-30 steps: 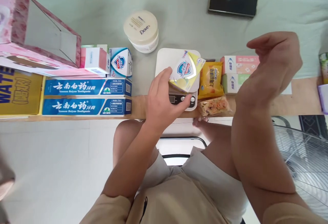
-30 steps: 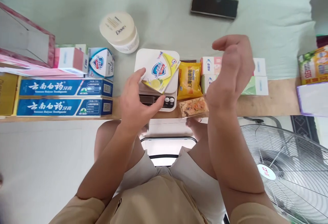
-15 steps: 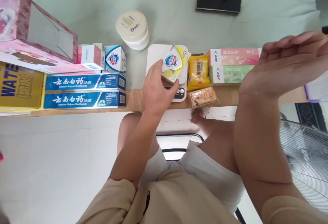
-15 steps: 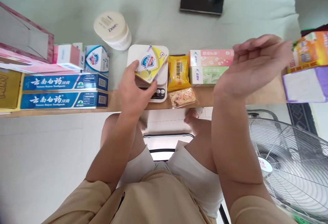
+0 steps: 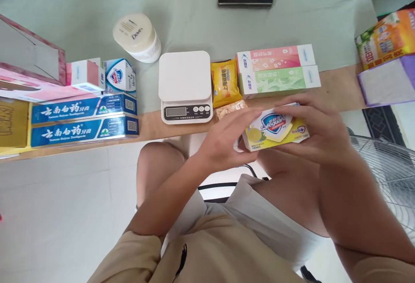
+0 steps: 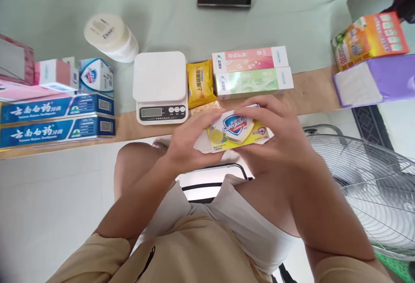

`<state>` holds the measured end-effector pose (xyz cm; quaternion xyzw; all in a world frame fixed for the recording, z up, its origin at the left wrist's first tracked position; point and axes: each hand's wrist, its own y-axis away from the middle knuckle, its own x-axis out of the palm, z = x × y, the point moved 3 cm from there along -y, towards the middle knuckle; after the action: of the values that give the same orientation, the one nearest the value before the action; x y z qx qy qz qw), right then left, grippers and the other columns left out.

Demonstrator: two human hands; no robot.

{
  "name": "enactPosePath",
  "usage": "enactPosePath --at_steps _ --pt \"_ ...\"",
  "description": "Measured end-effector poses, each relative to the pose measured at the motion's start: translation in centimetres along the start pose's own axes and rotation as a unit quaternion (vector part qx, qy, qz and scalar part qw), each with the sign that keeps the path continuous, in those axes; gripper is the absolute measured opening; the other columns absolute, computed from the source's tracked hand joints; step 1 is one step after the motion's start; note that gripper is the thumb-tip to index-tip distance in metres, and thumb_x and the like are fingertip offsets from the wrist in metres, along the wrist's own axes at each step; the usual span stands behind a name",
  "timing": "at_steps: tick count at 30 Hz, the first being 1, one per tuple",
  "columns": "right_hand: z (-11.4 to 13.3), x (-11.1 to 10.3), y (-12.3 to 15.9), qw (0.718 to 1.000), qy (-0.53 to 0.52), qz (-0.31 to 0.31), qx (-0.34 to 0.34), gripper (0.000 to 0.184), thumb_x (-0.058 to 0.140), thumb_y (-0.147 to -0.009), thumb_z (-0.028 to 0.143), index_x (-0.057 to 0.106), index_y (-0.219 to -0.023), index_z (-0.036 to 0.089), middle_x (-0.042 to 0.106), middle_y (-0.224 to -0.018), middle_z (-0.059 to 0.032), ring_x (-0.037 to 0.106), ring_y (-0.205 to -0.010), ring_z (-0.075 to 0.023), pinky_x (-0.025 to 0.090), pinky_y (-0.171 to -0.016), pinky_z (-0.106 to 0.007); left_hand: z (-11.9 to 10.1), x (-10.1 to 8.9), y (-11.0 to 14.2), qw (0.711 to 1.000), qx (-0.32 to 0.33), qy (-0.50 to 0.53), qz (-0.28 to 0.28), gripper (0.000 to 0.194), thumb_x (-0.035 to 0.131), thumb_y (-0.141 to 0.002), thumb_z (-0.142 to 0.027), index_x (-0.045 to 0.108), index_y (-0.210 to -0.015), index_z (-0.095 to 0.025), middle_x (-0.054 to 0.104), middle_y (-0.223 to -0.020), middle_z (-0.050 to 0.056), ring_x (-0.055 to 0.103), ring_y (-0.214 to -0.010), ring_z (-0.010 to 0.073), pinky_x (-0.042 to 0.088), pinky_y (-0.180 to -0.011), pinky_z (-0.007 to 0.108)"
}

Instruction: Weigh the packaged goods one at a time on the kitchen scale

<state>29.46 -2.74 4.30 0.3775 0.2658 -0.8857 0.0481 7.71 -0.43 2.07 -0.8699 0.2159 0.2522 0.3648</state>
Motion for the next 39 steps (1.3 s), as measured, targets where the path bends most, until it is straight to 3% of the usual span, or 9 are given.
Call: enactPosePath --at_steps 4,6,8,10,13,20,24,29,39 --pt "-3.7 -1.9 2.2 0.997 0.029 -0.054 0.041 0.061 0.089 -0.077 0.057 0.072 -0.133 0.040 0.075 -0.122 -0.0078 0.076 -0.106 -0.0299 0.066 -0.086 -0.047 -1.6 2.1 0.6 0.991 0.046 -0.027 -0.122 0.024 0.063 -0.093 -0.026 0.061 -0.117 -0.021 0.077 -0.111 0.011 0.076 -0.106 0.0222 0.063 -0.092 0.037" --pt "-5.5 -2.3 3.0 0.992 0.043 -0.094 0.067 0.060 0.091 -0.074 0.056 0.075 -0.128 0.034 0.076 -0.121 -0.0107 0.076 -0.105 -0.0301 0.066 -0.083 -0.045 -1.7 3.0 0.9 0.996 0.012 0.008 -0.091 0.006 0.059 -0.092 -0.019 0.059 -0.097 -0.022 0.073 -0.083 0.003 0.071 -0.077 0.0162 0.058 -0.072 0.029" --pt "-6.9 -2.2 3.5 0.988 0.035 -0.102 0.107 0.056 0.091 -0.075 0.056 0.078 -0.123 0.030 0.076 -0.121 -0.0121 0.076 -0.109 -0.0312 0.066 -0.084 -0.046 -1.1 3.6 1.2 0.998 -0.058 0.021 -0.002 0.009 0.056 -0.092 -0.015 0.056 -0.085 -0.022 0.069 -0.072 -0.001 0.064 -0.065 0.0137 0.051 -0.063 0.027" --pt "-7.5 -1.6 3.6 0.988 0.019 -0.072 0.136 0.054 0.088 -0.077 0.057 0.077 -0.122 0.030 0.074 -0.126 -0.0113 0.074 -0.116 -0.0328 0.066 -0.089 -0.050 -0.1 3.8 1.6 0.990 -0.129 0.004 0.055 0.011 0.056 -0.091 -0.016 0.057 -0.081 -0.022 0.071 -0.073 0.000 0.065 -0.067 0.0144 0.050 -0.064 0.027" --pt "-7.2 -0.8 3.4 0.989 0.035 -0.024 0.145 0.051 0.085 -0.080 0.055 0.074 -0.125 0.035 0.071 -0.133 -0.0079 0.071 -0.124 -0.0337 0.065 -0.097 -0.056 1.2 3.3 1.8 0.983 -0.177 0.005 0.055 0.011 0.055 -0.092 -0.017 0.060 -0.083 -0.021 0.073 -0.076 0.001 0.068 -0.071 0.0150 0.052 -0.068 0.027" --pt "-7.1 0.3 4.1 0.977 0.116 -0.059 0.171 0.053 0.080 -0.084 0.060 0.075 -0.128 0.031 0.062 -0.157 -0.0133 0.075 -0.122 -0.0363 0.066 -0.095 -0.056 1.8 2.7 1.5 0.974 -0.217 0.040 0.047 0.007 0.056 -0.090 -0.019 0.061 -0.085 -0.021 0.072 -0.076 0.001 0.066 -0.070 0.0146 0.054 -0.069 0.026" --pt "-7.7 0.4 4.6 0.968 0.125 -0.084 0.202 0.058 0.083 -0.082 0.053 0.071 -0.134 0.030 0.063 -0.154 -0.0129 0.072 -0.127 -0.0355 0.069 -0.092 -0.053 1.8 2.7 1.4 0.970 -0.233 0.059 0.048 0.011 0.056 -0.090 -0.018 0.060 -0.080 -0.020 0.068 -0.069 -0.001 0.062 -0.064 0.0125 0.049 -0.064 0.025" --pt "-7.8 0.6 4.6 0.962 0.129 -0.082 0.227 0.058 0.085 -0.078 0.043 0.070 -0.132 0.030 0.069 -0.121 -0.0092 0.076 -0.097 -0.0268 0.071 -0.081 -0.049 1.9 2.6 1.5 0.965 -0.245 0.072 0.055 0.016 0.056 -0.090 -0.018 0.059 -0.075 -0.020 0.066 -0.065 -0.002 0.058 -0.059 0.0112 0.045 -0.060 0.024" --pt "-6.9 2.1 3.8 0.972 0.088 -0.074 0.205 0.056 0.083 -0.077 0.034 0.069 -0.132 0.031 0.068 -0.113 -0.0071 0.074 -0.096 -0.0244 0.073 -0.079 -0.044 2.0 2.5 1.3 0.961 -0.256 0.083 0.063 0.018 0.056 -0.090 -0.018 0.058 -0.073 -0.020 0.064 -0.064 -0.002 0.056 -0.058 0.0112 0.044 -0.059 0.024"
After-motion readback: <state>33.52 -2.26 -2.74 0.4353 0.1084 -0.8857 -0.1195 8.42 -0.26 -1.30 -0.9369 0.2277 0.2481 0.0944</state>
